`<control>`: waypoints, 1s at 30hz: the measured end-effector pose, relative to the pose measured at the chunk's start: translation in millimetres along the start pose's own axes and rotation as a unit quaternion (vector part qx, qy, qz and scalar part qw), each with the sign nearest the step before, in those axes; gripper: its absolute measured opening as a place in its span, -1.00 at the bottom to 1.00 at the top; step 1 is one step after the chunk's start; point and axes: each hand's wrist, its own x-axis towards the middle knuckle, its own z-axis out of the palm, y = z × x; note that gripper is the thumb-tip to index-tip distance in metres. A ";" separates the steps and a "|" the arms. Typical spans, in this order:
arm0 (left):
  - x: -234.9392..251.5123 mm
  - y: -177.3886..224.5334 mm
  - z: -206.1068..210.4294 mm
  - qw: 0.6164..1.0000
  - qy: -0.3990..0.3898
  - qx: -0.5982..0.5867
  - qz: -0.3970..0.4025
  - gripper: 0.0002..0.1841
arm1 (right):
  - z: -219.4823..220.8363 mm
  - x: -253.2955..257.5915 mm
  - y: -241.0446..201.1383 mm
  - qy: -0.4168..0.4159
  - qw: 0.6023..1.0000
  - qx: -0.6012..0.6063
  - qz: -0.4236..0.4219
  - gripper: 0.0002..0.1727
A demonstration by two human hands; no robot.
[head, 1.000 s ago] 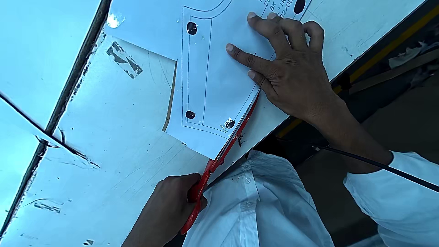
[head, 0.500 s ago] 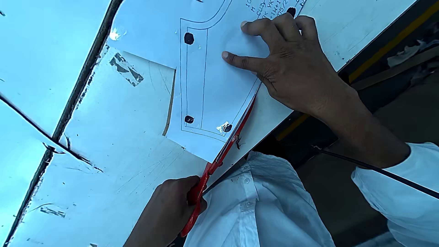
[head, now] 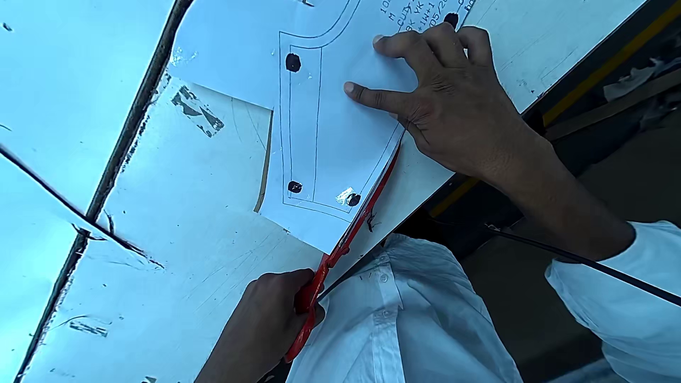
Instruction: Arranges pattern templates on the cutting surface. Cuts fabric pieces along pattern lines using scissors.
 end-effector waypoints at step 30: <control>3.1 8.5 -0.9 1.000 -0.011 -0.008 -0.006 -0.83 | -0.8 0.6 -0.3 -0.006 1.000 0.003 -0.002 -0.31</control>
